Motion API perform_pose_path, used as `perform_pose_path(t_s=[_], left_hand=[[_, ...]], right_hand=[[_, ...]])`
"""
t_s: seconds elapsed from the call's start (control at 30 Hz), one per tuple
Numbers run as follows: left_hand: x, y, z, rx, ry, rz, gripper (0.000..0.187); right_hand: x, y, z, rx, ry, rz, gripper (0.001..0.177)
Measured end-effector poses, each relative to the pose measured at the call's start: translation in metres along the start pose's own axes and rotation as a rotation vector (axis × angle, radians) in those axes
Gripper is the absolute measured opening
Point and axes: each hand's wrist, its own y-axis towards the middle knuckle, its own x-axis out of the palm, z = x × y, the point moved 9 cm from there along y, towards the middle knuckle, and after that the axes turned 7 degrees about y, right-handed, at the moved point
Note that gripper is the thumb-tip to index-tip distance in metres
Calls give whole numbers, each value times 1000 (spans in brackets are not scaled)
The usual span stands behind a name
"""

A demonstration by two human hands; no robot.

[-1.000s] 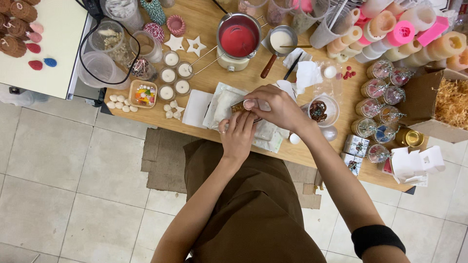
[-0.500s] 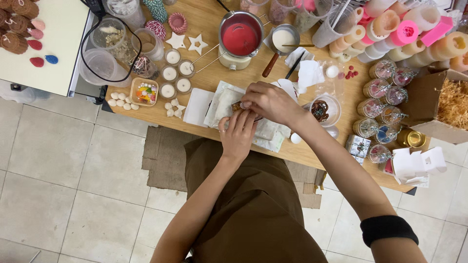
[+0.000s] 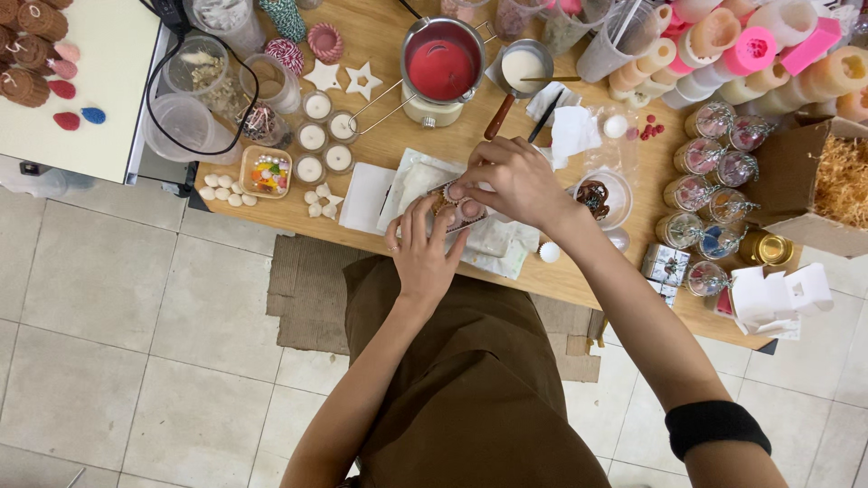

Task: The person assembles a small cardboard gift box, fills it with decorative wood shavings, and places three small disc-shaped candles inside before closing the box.

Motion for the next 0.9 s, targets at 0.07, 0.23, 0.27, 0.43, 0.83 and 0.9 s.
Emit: perform_pose_path(t_s=[0.07,0.23,0.27,0.43,0.83,0.9], left_hand=[[2,0,2,8,5,-6,40],[6,-2,-1,-6,-4,-4,46],[8,-2,-2,-17,-13,-9,49],[15,-2,-5,-9,20,-56,51],[9,6,-9,-23,-9,-41,60],[11,7,-10,-21,-17,-62,62]], right_hand=[[4,-1,-4,-34,-60,6,11],[17,0,-6,-52,-138,4,11],[18,0,-5,-47,-143,2,11],[20,-1,-4,-41,-176,33,12],[-56,-35,-2,315,104,402,19],[-49,-68,9,576,274,492,14]])
